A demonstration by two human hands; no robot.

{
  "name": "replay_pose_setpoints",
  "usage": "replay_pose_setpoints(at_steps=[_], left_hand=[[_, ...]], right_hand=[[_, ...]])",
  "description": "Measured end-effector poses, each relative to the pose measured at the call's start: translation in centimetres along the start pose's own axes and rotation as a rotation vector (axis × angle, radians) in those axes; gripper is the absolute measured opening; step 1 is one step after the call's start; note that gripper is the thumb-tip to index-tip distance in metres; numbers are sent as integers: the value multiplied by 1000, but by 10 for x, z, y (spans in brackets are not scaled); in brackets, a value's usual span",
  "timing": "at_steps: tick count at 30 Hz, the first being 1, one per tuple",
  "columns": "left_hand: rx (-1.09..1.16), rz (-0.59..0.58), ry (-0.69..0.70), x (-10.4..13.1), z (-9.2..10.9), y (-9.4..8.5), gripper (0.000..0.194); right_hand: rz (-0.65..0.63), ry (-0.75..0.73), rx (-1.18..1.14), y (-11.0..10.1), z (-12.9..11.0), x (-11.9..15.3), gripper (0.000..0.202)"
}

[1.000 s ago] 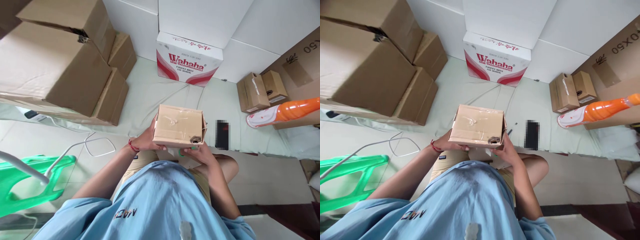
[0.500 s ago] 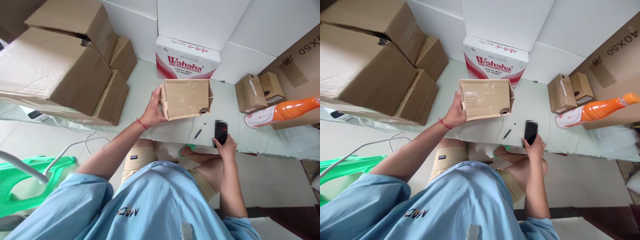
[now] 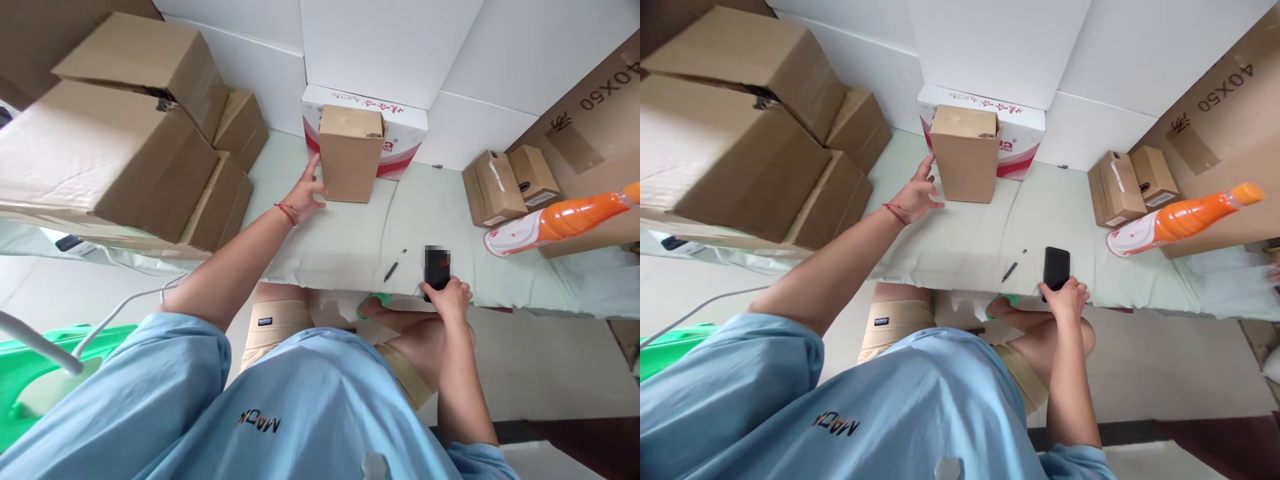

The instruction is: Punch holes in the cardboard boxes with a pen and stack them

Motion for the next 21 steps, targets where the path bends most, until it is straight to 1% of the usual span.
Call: replay_pose_setpoints(at_steps=[1,2,3,4,5,7,8,9,11,12,14,17,19,21], left_hand=[[87,10,-87,4,10,3,83],[159,47,-162,5,23,6,72],[190,108,-202,4,37,9,63],[195,174,-226,1,51,13,58],[190,250,-240,-6,64,16,59],[166,325,-263,-24,85,22,60],[145,353,-296,-34,90,25,59],[133,353,-334,-43,93,28,58],[128,324,-418,-55,90,34,60],[139,298,-442,-57,85,37,62],[168,263,-438,-52,73,41,62],[208,265,-333,-28,53,45,65],[247,287,-232,-8,42,45,68],[295,301,-139,11,34,47,69]], right_hand=[[-3,-5,-6,-1,0,1,89],[-5,-8,-13,-1,0,2,91],[-6,-10,-22,-2,1,3,93],[-5,-10,-32,-3,2,6,94],[-5,-7,-46,-4,3,8,95],[-10,-1,-81,-6,6,14,96],[-16,2,-103,-6,8,16,96],[-23,5,-126,-6,10,18,95],[-32,10,-173,-6,14,22,93],[-32,13,-194,-6,16,23,93],[-25,18,-243,-5,20,25,93],[-20,22,-414,-3,23,30,93],[-65,23,-616,0,20,36,93],[-133,14,-831,2,11,44,95]])
Point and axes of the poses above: each hand's wrist, its own x-axis away from the middle knuckle, its own y-axis out of the palm, z = x × y, the point moved 1 cm from there along -x, towards the middle knuckle, and after that the axes turned 3 degrees about -x, right-handed, at the moved point
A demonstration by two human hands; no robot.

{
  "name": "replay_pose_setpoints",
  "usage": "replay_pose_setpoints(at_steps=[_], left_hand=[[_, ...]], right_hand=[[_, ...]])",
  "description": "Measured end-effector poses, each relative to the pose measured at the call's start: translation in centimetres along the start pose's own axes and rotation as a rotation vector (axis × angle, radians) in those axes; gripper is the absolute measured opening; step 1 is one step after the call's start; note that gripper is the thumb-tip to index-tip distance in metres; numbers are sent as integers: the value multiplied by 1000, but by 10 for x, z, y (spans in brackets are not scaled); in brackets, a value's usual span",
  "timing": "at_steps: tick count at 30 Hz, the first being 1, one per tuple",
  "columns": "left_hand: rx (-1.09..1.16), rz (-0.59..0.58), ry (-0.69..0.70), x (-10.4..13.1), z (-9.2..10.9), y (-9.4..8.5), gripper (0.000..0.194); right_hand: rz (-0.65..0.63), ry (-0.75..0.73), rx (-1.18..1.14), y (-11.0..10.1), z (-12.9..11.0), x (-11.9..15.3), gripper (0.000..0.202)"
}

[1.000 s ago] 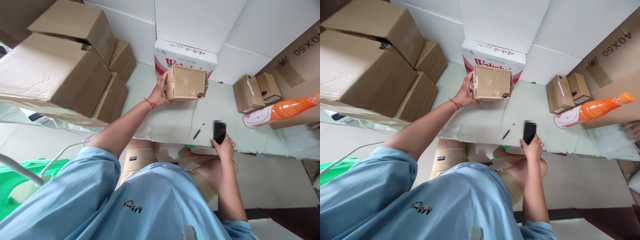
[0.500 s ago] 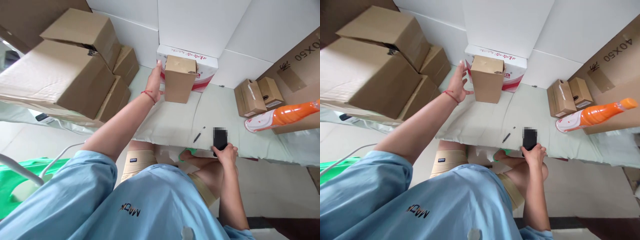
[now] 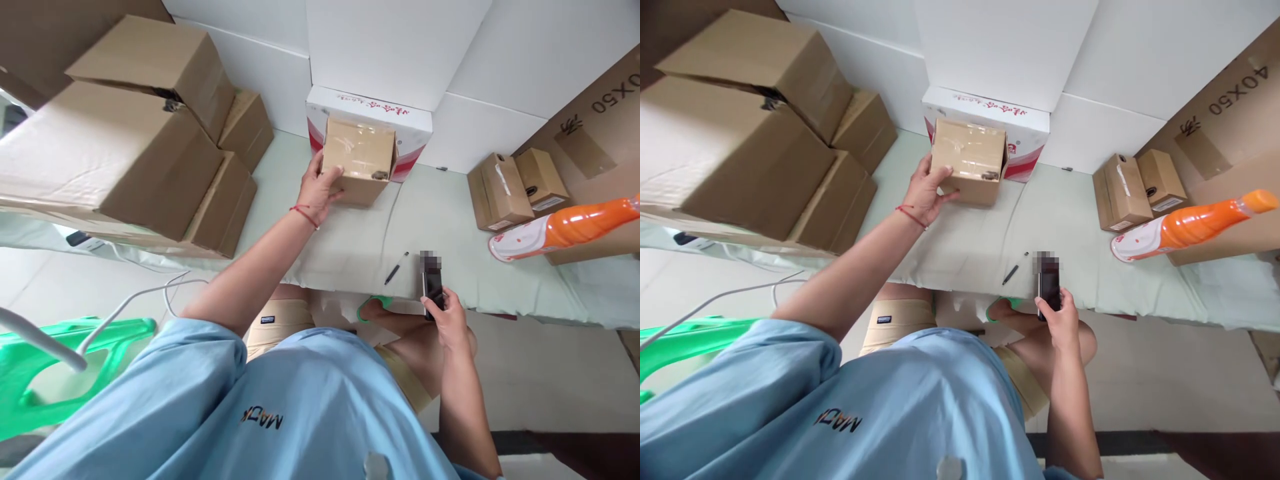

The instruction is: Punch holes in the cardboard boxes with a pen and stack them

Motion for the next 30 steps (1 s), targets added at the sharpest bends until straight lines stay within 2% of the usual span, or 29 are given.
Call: replay_pose_setpoints(at_steps=[3,7,11,16,20,30], left_hand=[[43,10,62,22,-14,-3,75],[25,44,116,44,-31,1,86],[-16,47,184,53,-47,2,88],[-36,43,197,51,-55,-1,93],[-57,72,188,53,-52,1,90],[-54,105,196,63,-45,5,83]], right_hand=[[-90,-69,-196,18,-17,13,98],[-125,-270,-151,43,-54,32,101],[30,-520,-16,66,-88,47,96],[203,-780,111,83,-108,59,92],[264,-832,158,89,-117,67,90],[215,-819,144,96,-127,81,90]])
Point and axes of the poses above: each hand's wrist, its own x-axis away from the middle knuckle, its own y-axis out of the palm, z = x × y, the point moved 1 cm from there along -x, towards the middle knuckle, and after that the axes turned 3 degrees about -x, right-handed, at the moved point
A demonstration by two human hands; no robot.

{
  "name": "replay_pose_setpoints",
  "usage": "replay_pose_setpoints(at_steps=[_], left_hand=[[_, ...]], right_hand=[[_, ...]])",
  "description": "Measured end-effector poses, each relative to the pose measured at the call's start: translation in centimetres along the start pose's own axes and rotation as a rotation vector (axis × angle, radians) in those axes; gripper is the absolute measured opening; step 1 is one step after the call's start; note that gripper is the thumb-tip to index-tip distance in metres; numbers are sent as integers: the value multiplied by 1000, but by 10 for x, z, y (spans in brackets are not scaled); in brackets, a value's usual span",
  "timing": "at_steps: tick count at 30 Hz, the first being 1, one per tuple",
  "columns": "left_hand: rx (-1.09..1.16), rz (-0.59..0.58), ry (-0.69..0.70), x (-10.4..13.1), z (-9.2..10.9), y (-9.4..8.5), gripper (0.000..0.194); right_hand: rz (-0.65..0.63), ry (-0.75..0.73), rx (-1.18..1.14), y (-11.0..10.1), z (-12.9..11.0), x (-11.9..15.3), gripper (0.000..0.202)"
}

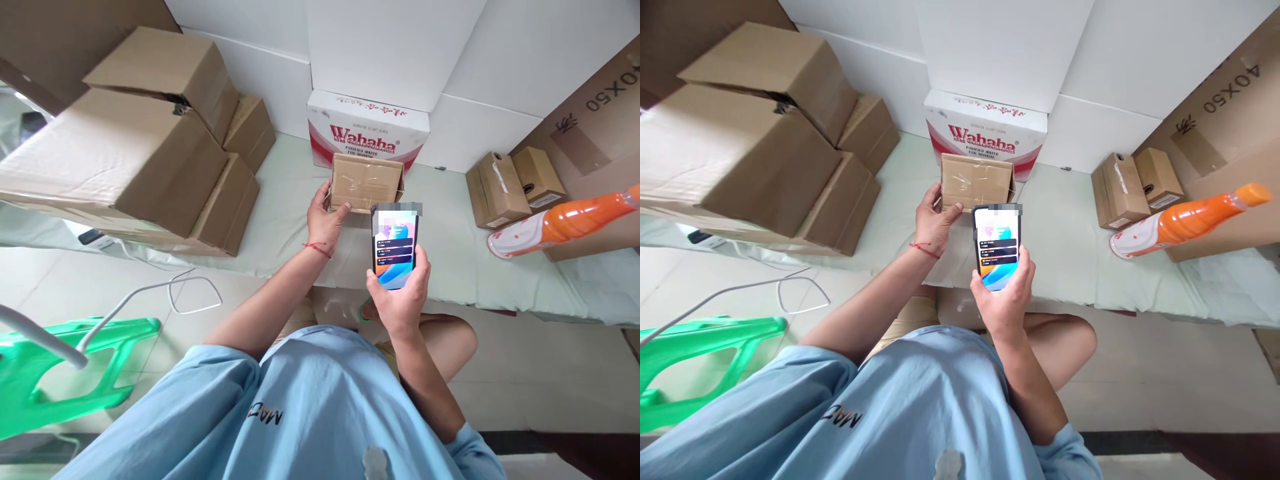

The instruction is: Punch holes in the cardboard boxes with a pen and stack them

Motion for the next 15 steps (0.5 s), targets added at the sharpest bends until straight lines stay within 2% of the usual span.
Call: replay_pose_setpoints(at_steps=[5,8,11,15], left_hand=[[-31,12,18,0,0,-1,78],[-39,34,-2,0,1,-7,77],[-11,87,-87,2,-2,-23,78],[8,144,-225,11,-12,-52,68]], right_hand=[[-6,-6,4,0,-2,1,90],[-1,31,-2,-5,7,2,92],[1,154,52,-17,33,2,95],[6,385,230,-41,90,4,97]])
Point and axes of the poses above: each hand's wrist, its own x-axis away from the middle knuckle, its own y-axis out of the palm, z = x × y, the point moved 1 cm from there along -x, towards the middle knuckle, and after that the axes turned 3 degrees about -x, right-handed, at the moved point
